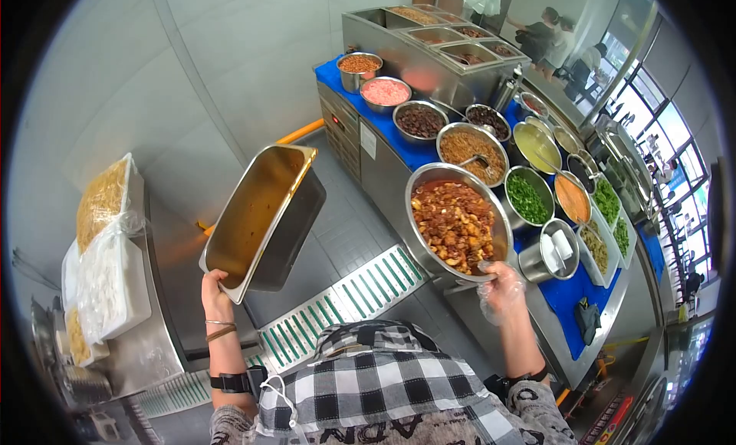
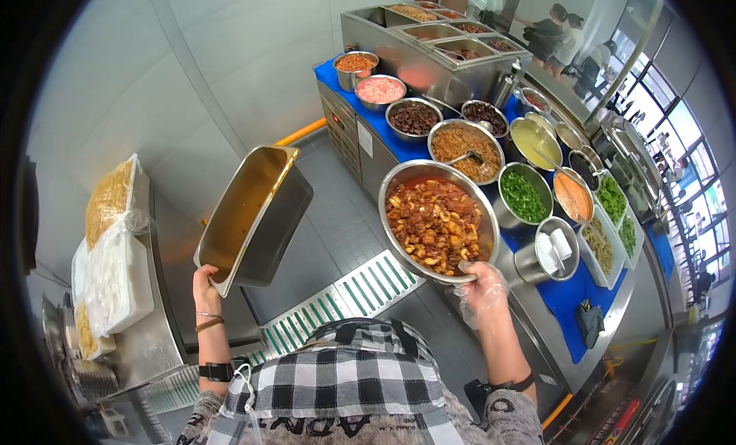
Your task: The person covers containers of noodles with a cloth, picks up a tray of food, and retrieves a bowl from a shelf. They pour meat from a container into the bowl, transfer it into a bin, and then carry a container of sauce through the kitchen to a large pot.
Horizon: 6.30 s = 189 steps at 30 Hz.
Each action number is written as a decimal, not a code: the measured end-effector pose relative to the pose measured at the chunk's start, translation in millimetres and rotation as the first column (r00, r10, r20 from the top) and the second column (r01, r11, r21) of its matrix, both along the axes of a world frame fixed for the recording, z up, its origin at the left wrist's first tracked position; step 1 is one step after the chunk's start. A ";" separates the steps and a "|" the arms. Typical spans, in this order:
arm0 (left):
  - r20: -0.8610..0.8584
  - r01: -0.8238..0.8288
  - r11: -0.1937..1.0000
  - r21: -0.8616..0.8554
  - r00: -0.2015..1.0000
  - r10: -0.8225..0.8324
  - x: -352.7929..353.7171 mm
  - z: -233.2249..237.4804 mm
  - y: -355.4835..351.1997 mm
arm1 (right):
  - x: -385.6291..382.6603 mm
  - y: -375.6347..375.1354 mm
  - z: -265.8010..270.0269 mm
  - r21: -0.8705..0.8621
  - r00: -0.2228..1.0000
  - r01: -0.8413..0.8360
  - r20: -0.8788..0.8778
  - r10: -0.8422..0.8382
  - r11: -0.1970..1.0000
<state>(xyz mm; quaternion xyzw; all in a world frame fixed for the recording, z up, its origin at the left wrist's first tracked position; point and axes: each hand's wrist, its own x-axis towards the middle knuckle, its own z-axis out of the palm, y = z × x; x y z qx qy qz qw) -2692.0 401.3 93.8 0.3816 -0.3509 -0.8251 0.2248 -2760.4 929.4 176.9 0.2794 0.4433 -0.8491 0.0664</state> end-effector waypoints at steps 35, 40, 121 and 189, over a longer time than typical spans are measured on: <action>-0.127 0.640 0.484 -0.597 0.520 -0.845 -938.9 258.6 40.3 | -273.7 -134.1 89.8 0.344 0.811 0.562 -0.406 -0.420 0.752; -0.089 0.813 0.215 -0.542 0.199 -0.976 -1017.8 251.7 48.5 | -328.9 -237.2 107.6 0.757 0.812 0.579 -0.501 -0.299 0.302; -0.355 -0.460 0.342 -0.820 -0.060 -0.933 -1106.2 279.7 139.7 | -832.3 -213.6 144.8 0.890 0.882 0.457 -0.452 -0.132 0.009; -0.463 -0.320 0.380 -0.868 0.242 -0.853 -1065.7 265.1 99.4 | -717.5 -333.8 134.9 0.955 0.976 -0.202 0.177 -0.127 -0.218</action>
